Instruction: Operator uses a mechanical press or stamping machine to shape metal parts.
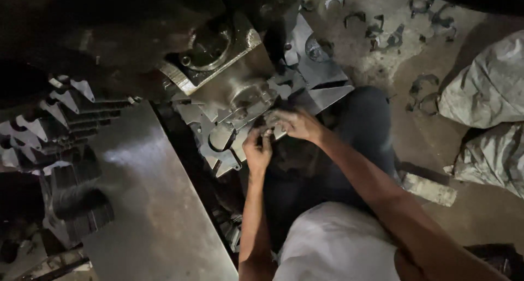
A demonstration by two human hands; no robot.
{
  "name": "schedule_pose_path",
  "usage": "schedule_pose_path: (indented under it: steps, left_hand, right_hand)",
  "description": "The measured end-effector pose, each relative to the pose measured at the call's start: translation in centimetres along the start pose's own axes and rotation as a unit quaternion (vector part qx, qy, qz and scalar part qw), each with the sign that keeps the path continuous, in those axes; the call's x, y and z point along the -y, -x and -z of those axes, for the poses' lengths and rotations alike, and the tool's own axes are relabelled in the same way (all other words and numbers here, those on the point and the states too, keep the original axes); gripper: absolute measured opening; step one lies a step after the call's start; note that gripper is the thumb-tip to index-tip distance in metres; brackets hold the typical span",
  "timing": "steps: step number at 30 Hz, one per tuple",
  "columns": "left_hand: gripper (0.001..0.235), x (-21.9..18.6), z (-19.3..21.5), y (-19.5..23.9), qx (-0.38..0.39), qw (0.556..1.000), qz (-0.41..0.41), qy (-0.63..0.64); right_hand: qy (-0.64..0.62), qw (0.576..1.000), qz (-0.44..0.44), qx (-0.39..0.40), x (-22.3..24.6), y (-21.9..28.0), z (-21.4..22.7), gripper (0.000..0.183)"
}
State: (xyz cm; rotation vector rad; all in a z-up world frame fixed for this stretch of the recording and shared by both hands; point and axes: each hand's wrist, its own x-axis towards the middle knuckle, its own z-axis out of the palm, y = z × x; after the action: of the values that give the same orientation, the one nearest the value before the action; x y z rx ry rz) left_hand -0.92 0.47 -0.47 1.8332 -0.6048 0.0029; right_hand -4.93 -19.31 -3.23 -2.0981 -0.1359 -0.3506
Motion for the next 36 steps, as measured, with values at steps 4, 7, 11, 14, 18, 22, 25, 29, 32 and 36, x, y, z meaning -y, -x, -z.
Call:
schedule_pose_path:
  steps: [4,7,11,14,18,22,25,29,32,36]
  left_hand:
    - [0.021,-1.7,0.4,0.9,0.004,0.982,-0.128,-0.138]
    - [0.031,-3.5,0.4,-0.6,0.01,0.925,-0.263,-0.276]
    - [0.045,-7.3,0.3,-4.0,0.02,0.794,-0.397,-0.46]
    - [0.045,-5.2,-1.1,-6.8,0.068,0.766,-0.406,-0.494]
    - [0.037,-6.0,-0.1,-7.2,0.103,0.771,-0.367,-0.51]
    - [0.027,-9.0,2.6,-5.9,0.062,0.943,-0.01,-0.327]
    - [0.034,-7.8,2.7,-4.3,-0.014,0.98,0.16,-0.115]
    - [0.048,-5.6,1.5,-1.7,-0.174,0.983,-0.045,0.024]
    - [0.029,-1.2,0.3,-1.3,-0.216,0.974,-0.055,-0.029]
    - [0.017,-0.8,0.7,-2.4,-0.214,0.976,-0.036,-0.034]
  right_hand:
    - [0.023,0.998,0.0,-0.062,6.5,-1.5,4.2,0.057]
    - [0.12,0.97,0.107,-0.182,7.0,-1.7,6.0,0.067]
    - [0.114,0.962,0.033,-0.246,5.4,0.6,4.8,0.026]
    - [0.113,0.966,-0.005,-0.231,5.0,1.1,3.5,0.027]
    - [0.118,0.972,-0.015,-0.2,6.2,1.2,3.0,0.038]
    - [0.138,0.968,0.055,-0.2,9.0,0.6,4.1,0.041]
    - [0.171,0.965,0.07,-0.189,7.3,0.9,3.0,0.037]
    - [0.189,0.965,0.028,-0.181,3.1,1.4,0.6,0.037]
    - [0.153,0.973,0.015,-0.17,2.7,0.6,0.3,0.038]
    - [-0.003,0.972,0.052,-0.231,1.3,-1.3,-0.1,0.031]
